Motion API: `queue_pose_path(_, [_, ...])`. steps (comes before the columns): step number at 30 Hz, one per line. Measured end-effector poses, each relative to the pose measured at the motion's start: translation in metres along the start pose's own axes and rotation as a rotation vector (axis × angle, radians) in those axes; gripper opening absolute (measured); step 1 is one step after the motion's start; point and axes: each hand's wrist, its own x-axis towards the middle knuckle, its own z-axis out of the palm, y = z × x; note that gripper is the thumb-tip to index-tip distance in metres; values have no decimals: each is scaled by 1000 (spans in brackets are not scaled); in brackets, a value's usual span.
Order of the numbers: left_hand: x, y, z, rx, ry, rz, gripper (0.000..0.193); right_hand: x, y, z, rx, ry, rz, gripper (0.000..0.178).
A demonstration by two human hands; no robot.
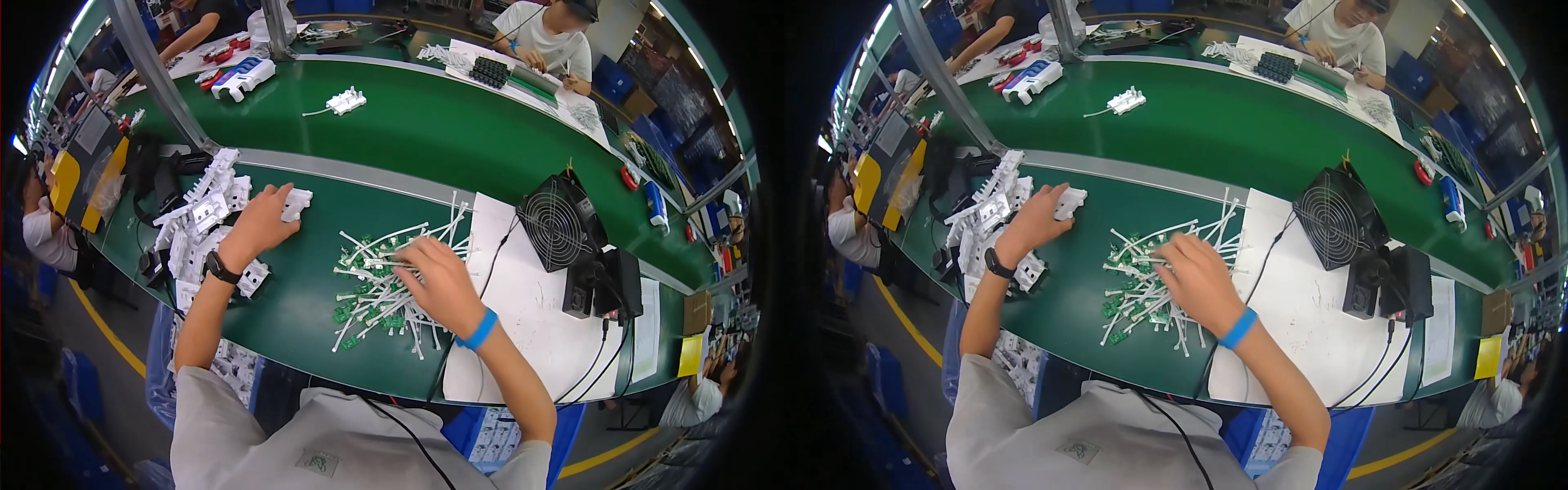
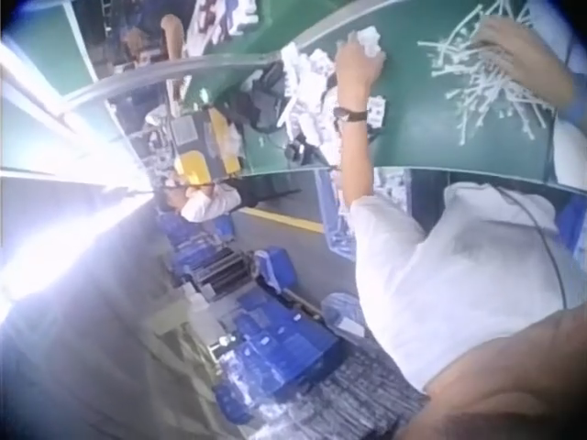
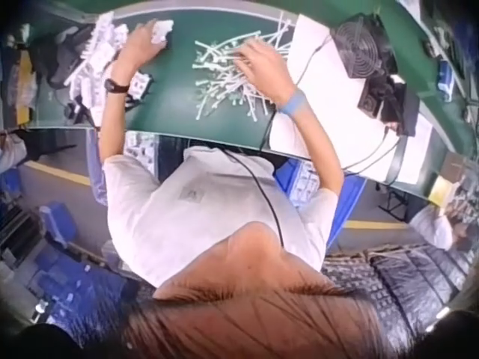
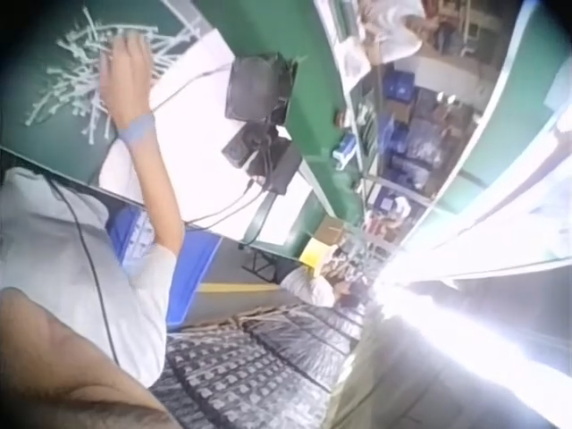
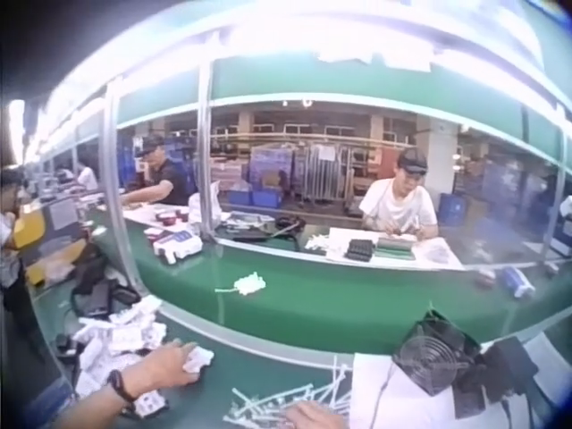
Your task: Soldering wires onto small LED circuit boards and inserting them into plastic housings on an assembly line.
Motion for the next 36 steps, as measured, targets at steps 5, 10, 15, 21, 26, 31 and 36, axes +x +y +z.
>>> queue_pose_path(5, [-12, 19, -10, -188, 82, 148, 50, 44, 19, 53, -162, 47, 88, 20])
queue_pose_path(10, [-11, 14, -9, -402, 165, 302, 35, 59, 22, 69, -274, -140, 276, 26])
queue_pose_path(15, [-8, 27, -11, -578, 33, 48, 29, 61, 13, 46, 229, -58, 446, 23])
queue_pose_path(21, [-9, 35, -1, -747, 42, -13, 50, 49, 9, 9, 664, 156, 430, 21])
queue_pose_path(26, [-9, 56, 0, -728, -94, -14, 38, 41, -14, -14, 788, 546, 318, 21])
queue_pose_path(31, [-3, 64, 9, -697, 34, 162, 42, 33, -36, -41, 807, 654, 231, 20])
queue_pose_path(36, [-8, 87, 4, -770, 45, 236, 55, 24, -42, -32, 603, 314, 281, 29])
